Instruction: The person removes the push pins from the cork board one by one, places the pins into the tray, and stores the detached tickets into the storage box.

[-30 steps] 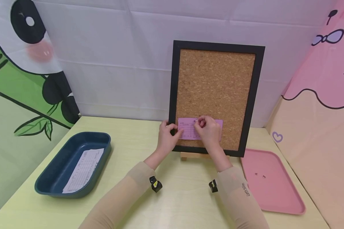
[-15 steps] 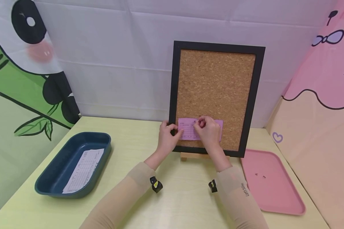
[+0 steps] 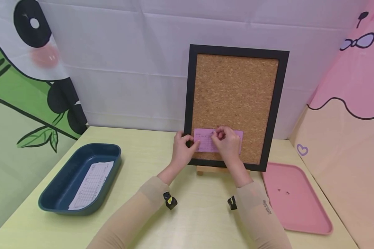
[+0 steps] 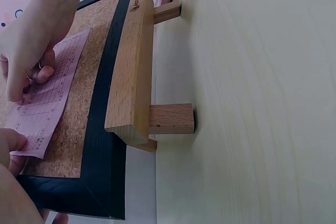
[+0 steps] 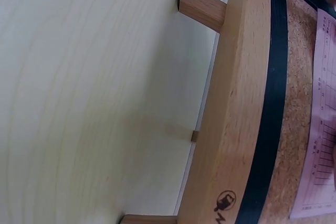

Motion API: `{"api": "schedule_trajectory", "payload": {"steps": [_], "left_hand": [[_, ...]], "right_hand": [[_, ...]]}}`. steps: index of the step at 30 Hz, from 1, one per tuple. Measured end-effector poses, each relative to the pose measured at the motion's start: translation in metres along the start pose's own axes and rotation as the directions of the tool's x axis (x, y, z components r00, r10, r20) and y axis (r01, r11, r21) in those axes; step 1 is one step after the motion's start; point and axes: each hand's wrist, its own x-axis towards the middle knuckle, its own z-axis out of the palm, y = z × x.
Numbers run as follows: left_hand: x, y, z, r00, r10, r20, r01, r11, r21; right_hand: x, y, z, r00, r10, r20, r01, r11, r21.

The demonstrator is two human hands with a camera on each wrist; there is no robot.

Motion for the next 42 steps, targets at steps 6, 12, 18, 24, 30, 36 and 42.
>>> {"api": "schedule_trajectory", "payload": {"steps": [6,12,18,24,30,36,42], "left_hand": [[0.001,0.0,0.0,1.0,0.006,0.001,-0.006,1.0,0.004],[0.002,-0.001,-0.002,1.0,-0.006,0.023,0.007,1.0,-0.013],[0.003,-0.001,-0.005,0.999,-0.021,0.04,0.022,0.999,-0.027],[0.004,0.0,-0.006,0.998,-0.029,0.048,0.03,0.999,-0.022],[0.003,-0.001,-0.009,0.998,-0.025,0.05,0.027,0.999,-0.027],[-0.001,0.0,-0.015,0.999,-0.018,0.05,0.019,1.0,-0.024],[-0.005,0.004,-0.027,1.0,0.012,0.026,-0.011,0.999,-0.035]], "right_hand": [[0.001,0.001,-0.003,1.0,-0.006,0.021,0.005,0.999,0.045],[0.004,0.003,-0.012,0.988,0.053,0.148,-0.07,0.991,0.117],[0.007,0.005,-0.023,0.951,0.125,0.284,-0.191,0.958,0.216],[0.01,0.006,-0.034,0.884,0.214,0.416,-0.33,0.915,0.231],[0.012,0.008,-0.043,0.833,0.251,0.493,-0.397,0.892,0.216],[0.015,0.004,-0.054,0.835,0.25,0.491,-0.395,0.893,0.217],[0.019,-0.001,-0.069,0.834,0.255,0.49,-0.387,0.903,0.189]]}}
